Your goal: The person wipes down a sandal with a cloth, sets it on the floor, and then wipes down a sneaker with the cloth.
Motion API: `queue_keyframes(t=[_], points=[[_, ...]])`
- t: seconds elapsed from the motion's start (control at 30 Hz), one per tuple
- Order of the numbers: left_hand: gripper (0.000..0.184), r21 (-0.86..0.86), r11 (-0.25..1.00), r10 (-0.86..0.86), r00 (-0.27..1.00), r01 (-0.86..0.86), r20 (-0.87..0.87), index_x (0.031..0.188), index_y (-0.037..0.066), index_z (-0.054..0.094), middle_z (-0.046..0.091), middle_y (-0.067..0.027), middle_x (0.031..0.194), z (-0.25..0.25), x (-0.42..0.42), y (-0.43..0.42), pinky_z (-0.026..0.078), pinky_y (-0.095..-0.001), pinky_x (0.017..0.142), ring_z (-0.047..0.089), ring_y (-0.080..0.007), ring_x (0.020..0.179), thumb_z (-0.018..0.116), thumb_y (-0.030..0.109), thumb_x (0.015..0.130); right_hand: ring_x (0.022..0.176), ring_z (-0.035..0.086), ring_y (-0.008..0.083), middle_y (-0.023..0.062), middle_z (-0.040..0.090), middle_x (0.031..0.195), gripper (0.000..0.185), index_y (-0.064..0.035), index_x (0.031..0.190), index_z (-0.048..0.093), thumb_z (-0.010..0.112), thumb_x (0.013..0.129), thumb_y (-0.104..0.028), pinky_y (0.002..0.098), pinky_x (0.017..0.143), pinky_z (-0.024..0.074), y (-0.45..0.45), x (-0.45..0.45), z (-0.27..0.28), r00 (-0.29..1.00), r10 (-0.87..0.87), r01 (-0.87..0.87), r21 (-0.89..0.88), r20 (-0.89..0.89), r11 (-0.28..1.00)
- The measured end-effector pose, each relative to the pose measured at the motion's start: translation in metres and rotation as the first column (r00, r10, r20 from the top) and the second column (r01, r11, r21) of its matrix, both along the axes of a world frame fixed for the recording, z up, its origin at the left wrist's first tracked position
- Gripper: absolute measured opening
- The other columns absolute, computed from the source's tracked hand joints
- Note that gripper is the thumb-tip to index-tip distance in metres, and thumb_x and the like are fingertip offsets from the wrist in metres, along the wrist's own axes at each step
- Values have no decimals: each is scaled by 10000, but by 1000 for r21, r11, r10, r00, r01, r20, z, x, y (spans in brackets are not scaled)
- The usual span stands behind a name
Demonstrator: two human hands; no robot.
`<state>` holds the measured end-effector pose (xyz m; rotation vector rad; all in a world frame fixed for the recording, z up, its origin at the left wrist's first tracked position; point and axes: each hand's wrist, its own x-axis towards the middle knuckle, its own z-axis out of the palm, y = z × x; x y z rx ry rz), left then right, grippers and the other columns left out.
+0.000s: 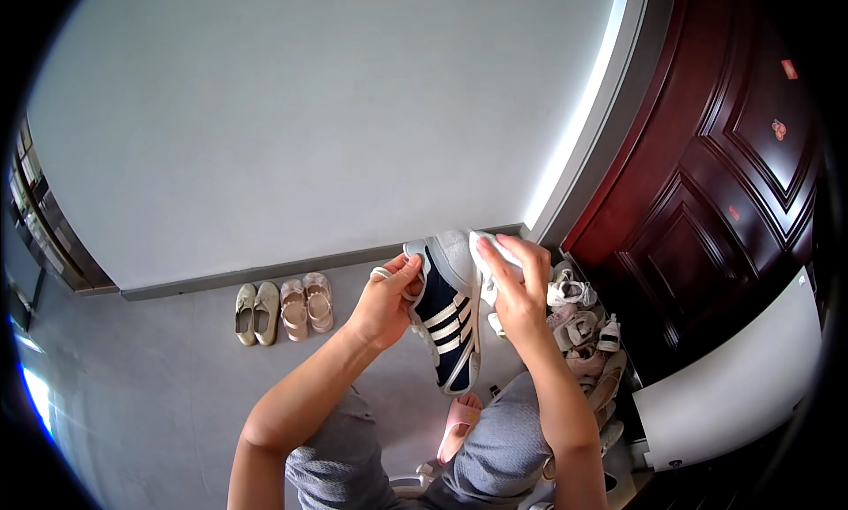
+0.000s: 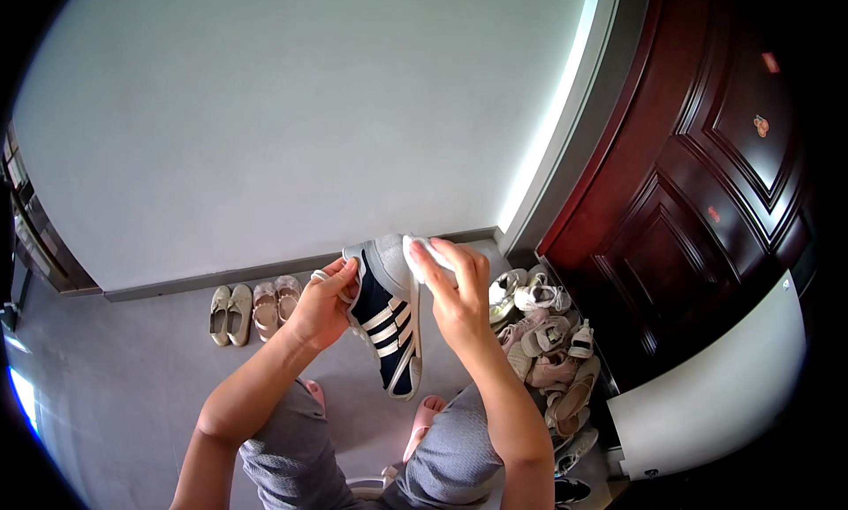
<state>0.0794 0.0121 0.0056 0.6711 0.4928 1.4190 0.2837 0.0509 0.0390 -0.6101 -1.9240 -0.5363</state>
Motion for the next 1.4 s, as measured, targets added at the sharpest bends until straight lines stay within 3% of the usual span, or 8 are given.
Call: queue_keyframes(t=[0.13,0.3,0.43,0.67,0.77,1.0,1.1,1.4], points=[[156,-47,998,38,999,-38,-6,1078,100,627,623,40,860,19,9,-9,470,-226,689,532,-51,711,530,220,1055,1093,575,176,14,618,1179,426,-145,1201,733,756,778,-94,340,913,483,-19,-12,2,907,285,-294,-18,309,956],[165,23,998,-55,998,55,-14,1076,96,624,638,39,881,2,-1,0,479,-226,693,561,-50,752,524,226,1058,1036,576,204,13,623,1170,470,-156,1245,716,748,785,-64,329,888,506,-10,-1,3,971,117,-128,37,208,991],[152,32,997,-66,998,66,-10,1048,116,633,621,56,861,4,1,1,464,-218,670,535,-36,738,535,231,1055,1070,563,168,-1,590,1213,420,-114,1209,721,758,792,-84,315,900,494,-15,-25,-13,879,421,-431,-3,224,902],[150,111,978,-181,983,175,43,1027,117,635,659,44,879,-6,-9,5,511,-226,681,611,-56,771,538,230,1051,1056,574,178,18,626,1188,403,-115,1165,739,762,765,-68,324,865,492,-18,-7,6,975,106,-117,47,193,992],[146,84,985,-156,987,153,26,1017,117,634,659,38,882,2,-4,1,503,-240,690,602,-67,770,537,221,1050,1056,575,189,21,629,1178,399,-121,1170,738,746,773,-83,332,864,487,-17,-22,-18,884,403,-408,-27,236,912],[153,200,943,-287,955,267,78,1007,109,630,682,4,951,-9,-10,8,528,-275,787,643,-107,884,526,213,1049,1051,566,186,23,627,1178,429,-137,1183,741,762,761,-61,317,897,471,-17,-13,0,976,123,-130,30,179,991],[141,-122,992,9,1000,-12,-28,991,125,626,548,77,785,32,11,-13,412,-208,633,464,-36,678,536,216,1049,1068,555,184,26,630,1174,432,-142,1152,762,782,733,-40,315,889,480,-17,-22,-13,915,325,-336,7,241,942],[136,-54,998,-12,1000,11,-23,1014,127,634,555,88,811,11,0,0,404,-175,630,439,-17,669,543,222,1047,1048,571,189,26,614,1209,429,-145,1216,734,738,794,-69,328,874,480,-9,-3,-3,989,15,-25,69,150,997]])
